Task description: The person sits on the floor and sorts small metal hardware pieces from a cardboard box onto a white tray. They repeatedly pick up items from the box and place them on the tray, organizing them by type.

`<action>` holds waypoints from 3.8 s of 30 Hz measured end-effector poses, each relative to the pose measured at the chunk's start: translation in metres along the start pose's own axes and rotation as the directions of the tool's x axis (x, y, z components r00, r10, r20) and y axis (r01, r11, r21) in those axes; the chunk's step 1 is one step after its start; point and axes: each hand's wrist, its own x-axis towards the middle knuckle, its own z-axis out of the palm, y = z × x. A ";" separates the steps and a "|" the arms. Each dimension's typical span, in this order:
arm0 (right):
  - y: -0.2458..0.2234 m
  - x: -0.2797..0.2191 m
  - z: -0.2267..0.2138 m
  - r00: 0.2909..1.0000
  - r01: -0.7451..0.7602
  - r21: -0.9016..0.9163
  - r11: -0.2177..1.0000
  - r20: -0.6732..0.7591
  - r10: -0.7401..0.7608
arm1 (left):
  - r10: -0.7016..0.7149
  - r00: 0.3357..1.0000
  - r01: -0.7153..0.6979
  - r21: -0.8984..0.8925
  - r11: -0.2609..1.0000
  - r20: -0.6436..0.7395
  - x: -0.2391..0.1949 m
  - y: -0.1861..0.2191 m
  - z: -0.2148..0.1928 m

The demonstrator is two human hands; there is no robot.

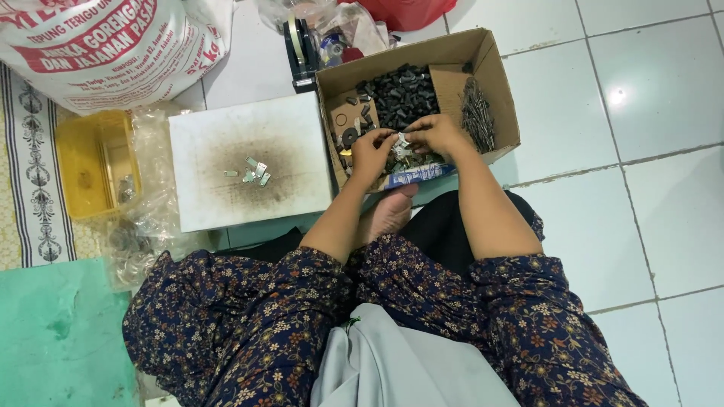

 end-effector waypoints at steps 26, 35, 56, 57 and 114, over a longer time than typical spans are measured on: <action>-0.068 -0.055 0.094 0.994 0.084 0.120 0.989 0.060 -0.092 | -0.127 0.982 0.093 -0.224 0.970 -0.143 -0.057 0.065 -0.104; -0.073 -0.032 0.239 0.951 0.080 0.185 0.979 0.282 -0.131 | -0.163 0.924 0.087 -0.224 0.971 -0.347 -0.110 0.030 -0.240; -0.092 -0.023 0.181 0.916 0.394 -0.390 0.832 0.090 -0.391 | -0.160 0.800 0.149 -0.067 0.987 -0.578 -0.114 -0.022 -0.290; -0.083 -0.012 0.157 0.909 0.402 -0.416 0.815 0.076 -0.410 | -0.127 0.825 0.159 0.011 0.987 -0.551 -0.112 -0.023 -0.286; 0.015 0.014 0.028 0.998 0.045 -0.836 0.547 0.066 0.018 | -0.085 0.958 -0.142 0.708 0.692 0.275 -0.011 -0.006 0.024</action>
